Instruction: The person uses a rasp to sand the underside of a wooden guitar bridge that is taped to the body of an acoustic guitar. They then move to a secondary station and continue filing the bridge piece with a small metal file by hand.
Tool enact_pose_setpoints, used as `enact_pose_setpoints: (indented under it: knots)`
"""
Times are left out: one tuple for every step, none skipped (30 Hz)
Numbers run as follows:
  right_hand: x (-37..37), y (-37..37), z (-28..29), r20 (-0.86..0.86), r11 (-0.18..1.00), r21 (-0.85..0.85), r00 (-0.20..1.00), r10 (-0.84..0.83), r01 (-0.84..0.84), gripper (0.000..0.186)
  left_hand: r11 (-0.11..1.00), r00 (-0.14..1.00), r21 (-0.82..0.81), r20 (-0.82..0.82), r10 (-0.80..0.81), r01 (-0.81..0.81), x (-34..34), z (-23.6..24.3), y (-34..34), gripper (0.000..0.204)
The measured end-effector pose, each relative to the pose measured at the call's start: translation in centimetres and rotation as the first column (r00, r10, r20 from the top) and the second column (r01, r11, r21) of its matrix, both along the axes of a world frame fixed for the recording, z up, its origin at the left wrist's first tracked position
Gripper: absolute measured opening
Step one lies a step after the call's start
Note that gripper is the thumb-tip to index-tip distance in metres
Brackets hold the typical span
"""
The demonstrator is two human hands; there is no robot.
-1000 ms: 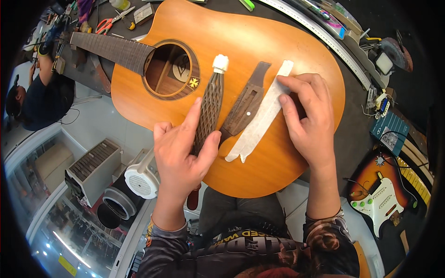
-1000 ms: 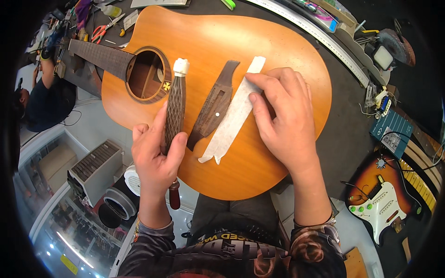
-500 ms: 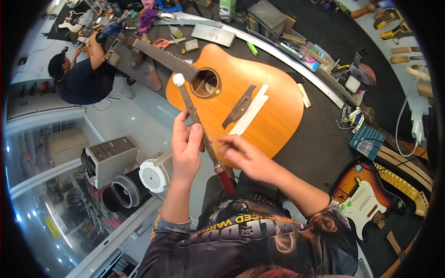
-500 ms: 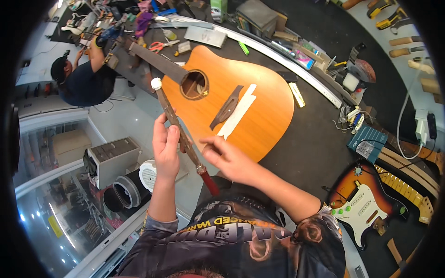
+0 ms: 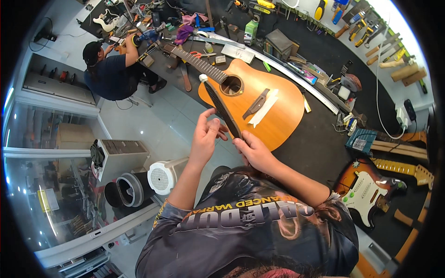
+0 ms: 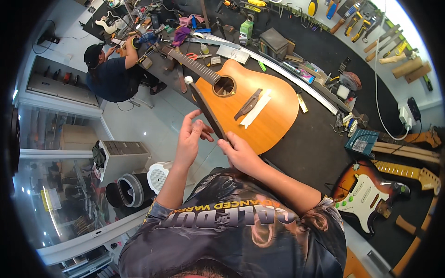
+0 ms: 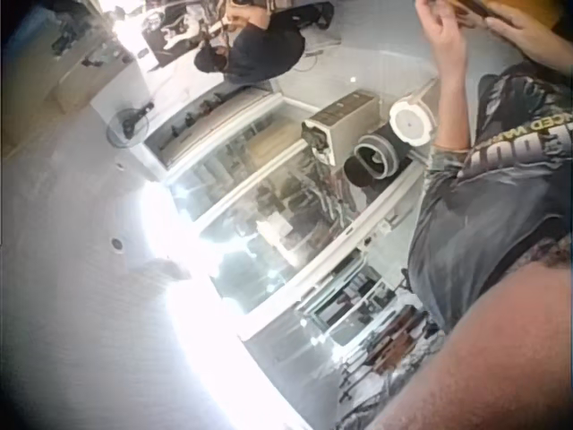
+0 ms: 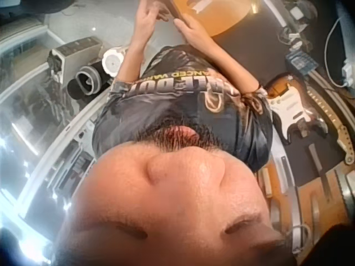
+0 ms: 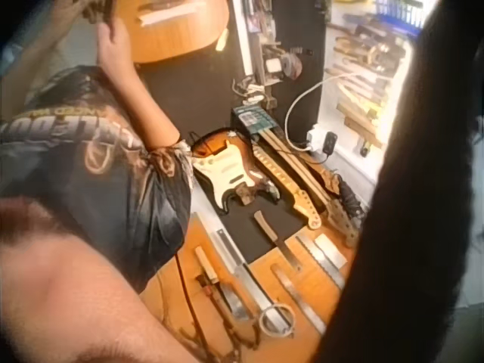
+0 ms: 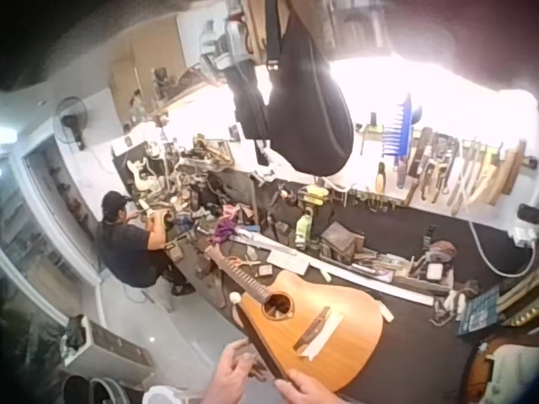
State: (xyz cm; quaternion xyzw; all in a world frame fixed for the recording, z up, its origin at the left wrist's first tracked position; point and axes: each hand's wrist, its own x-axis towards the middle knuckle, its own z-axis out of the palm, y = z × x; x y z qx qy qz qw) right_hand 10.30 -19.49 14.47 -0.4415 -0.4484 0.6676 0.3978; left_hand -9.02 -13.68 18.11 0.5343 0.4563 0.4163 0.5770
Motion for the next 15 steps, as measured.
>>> enact_pose_setpoints:
  knots:
    - [-0.4,-0.3,-0.2,-0.001,1.0,-0.009,1.0,-0.024,0.024,0.031,0.999,1.0,-0.035,0.006,-0.018,0.018,-0.7,-0.2,-0.5,0.046]
    - [-0.7,-0.6,-0.3,-0.002,0.999,-0.019,0.999,-0.051,0.05,0.032,0.999,0.999,-0.025,0.013,-0.03,0.031,-1.5,-0.8,-0.9,0.046]
    - [-1.2,-1.0,-0.2,0.01,0.998,-0.025,0.999,-0.053,0.054,0.032,0.996,0.997,-0.056,0.003,-0.075,0.075,-2.3,-1.4,-1.3,0.045]
    - [-1.6,-1.3,-0.1,0.014,0.997,-0.017,0.998,-0.069,0.069,0.032,0.989,0.993,-0.089,-0.007,-0.122,0.121,-3.3,-2.1,-1.8,0.045]
    - [-2.0,-1.5,0.0,0.054,0.997,-0.023,0.996,-0.069,0.07,0.032,0.98,0.987,-0.124,-0.016,-0.158,0.155,-4.2,-2.7,-2.4,0.042]
    - [-2.6,-1.8,0.2,0.091,0.997,-0.031,0.993,-0.07,0.073,0.033,0.978,0.984,-0.118,-0.013,-0.175,0.172,-5.2,-3.1,-2.9,0.042]
    - [-3.3,-2.2,0.0,0.119,0.996,-0.026,0.99,-0.079,0.082,0.035,0.958,0.966,-0.151,-0.056,-0.253,0.243,-6.1,-3.6,-3.4,0.039]
    - [-4.2,-2.7,0.0,0.122,0.995,-0.021,0.988,-0.095,0.098,0.035,0.933,0.939,-0.186,-0.096,-0.33,0.309,-7.1,-4.1,-3.9,0.036]
    - [-5.0,-3.3,0.0,0.106,0.993,-0.035,0.989,-0.105,0.109,0.034,0.907,0.909,-0.203,-0.129,-0.397,0.368,-8.1,-4.4,-4.5,0.034]
    - [-5.9,-3.8,-0.1,0.09,0.992,-0.049,0.989,-0.114,0.119,0.034,0.902,0.903,-0.199,-0.123,-0.411,0.383,-9.0,-4.7,-5.2,0.034]
    - [-6.9,-4.3,-0.5,0.096,0.99,-0.047,0.987,-0.128,0.133,0.034,0.876,0.877,-0.205,-0.122,-0.465,0.436,-9.9,-5.0,-5.8,0.034]
    - [-8.1,-4.7,-0.9,0.075,0.984,-0.023,0.981,-0.177,0.179,0.034,0.845,0.845,-0.212,-0.12,-0.52,0.49,-10.6,-4.9,-6.3,0.034]
    - [-9.2,-5.1,-1.4,0.052,0.974,0.001,0.973,-0.225,0.225,0.033,0.814,0.814,-0.235,-0.127,-0.567,0.531,-11.3,-4.5,-6.8,0.037]
    - [-10.4,-5.5,-1.8,0.058,0.971,0.001,0.969,-0.24,0.241,0.033,0.805,0.805,-0.233,-0.121,-0.58,0.545,-12.0,-4.6,-7.3,0.037]
    - [-11.8,-5.8,-1.8,-0.013,0.956,0.007,0.956,-0.294,0.294,0.035,0.797,0.82,-0.253,-0.023,-0.572,0.549,-12.7,-4.8,-7.9,0.038]
